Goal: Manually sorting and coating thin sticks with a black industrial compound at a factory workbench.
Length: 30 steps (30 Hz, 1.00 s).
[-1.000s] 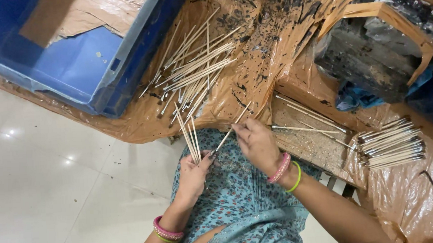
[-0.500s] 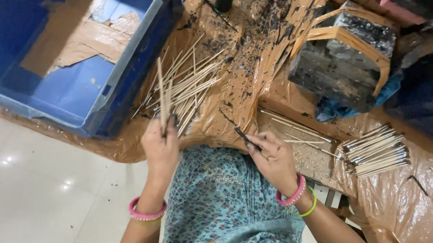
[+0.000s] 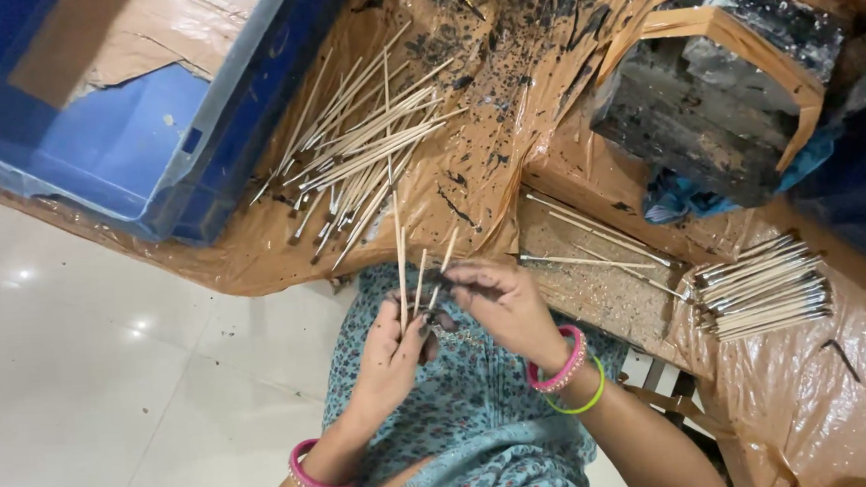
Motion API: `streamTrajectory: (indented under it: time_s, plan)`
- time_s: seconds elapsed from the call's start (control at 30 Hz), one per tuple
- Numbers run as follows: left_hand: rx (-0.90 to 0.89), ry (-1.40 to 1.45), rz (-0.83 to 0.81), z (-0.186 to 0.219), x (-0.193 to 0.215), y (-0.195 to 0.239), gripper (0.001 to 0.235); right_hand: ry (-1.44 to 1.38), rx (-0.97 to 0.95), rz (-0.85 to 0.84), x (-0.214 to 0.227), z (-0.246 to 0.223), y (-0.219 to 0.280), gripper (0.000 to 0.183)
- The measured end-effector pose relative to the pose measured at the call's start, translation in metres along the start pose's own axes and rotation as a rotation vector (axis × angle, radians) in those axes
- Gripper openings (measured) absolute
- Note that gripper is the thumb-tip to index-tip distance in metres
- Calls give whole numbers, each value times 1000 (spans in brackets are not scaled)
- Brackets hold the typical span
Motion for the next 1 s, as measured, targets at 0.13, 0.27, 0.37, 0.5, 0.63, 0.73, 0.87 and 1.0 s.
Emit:
streamTrajectory:
  time_s: [0.13,0.27,0.37,0.5,0.63,0.73,0.87,1.0]
  plan:
    - [-47,-133,63,15,10,13,26,-104,-32,269,27,21,-7,22]
    - [-81,-414,236,25,26,18,19,145,-12,263,31,-6,-18,21]
    - [28,-366,288,4,40,12,15,556,236,373,40,-72,-26,22]
    - [-39,-114,225,-24,53,-1,15,823,216,389,24,-56,-27,26]
    - [-70,12,234,-46,65,-5,16,872,337,149,-32,-58,-5,30]
    - [-30,-66,300,-40,63,-2,15,919,391,73,-32,-57,-11,34]
    - [-111,-254,306,-18,55,3,15,917,286,318,9,-57,-30,33]
    - [-167,-275,289,-6,48,10,16,994,362,200,-30,-58,-2,35]
Point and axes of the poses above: each hand's wrist, its own y-axis away from the middle knuckle, its own x-axis out of the back of the hand, z = x × y, the point moved 9 cm from there along -y, towards the middle knuckle, and after that the axes turned 12 degrees about y, right-handed, at the moved point
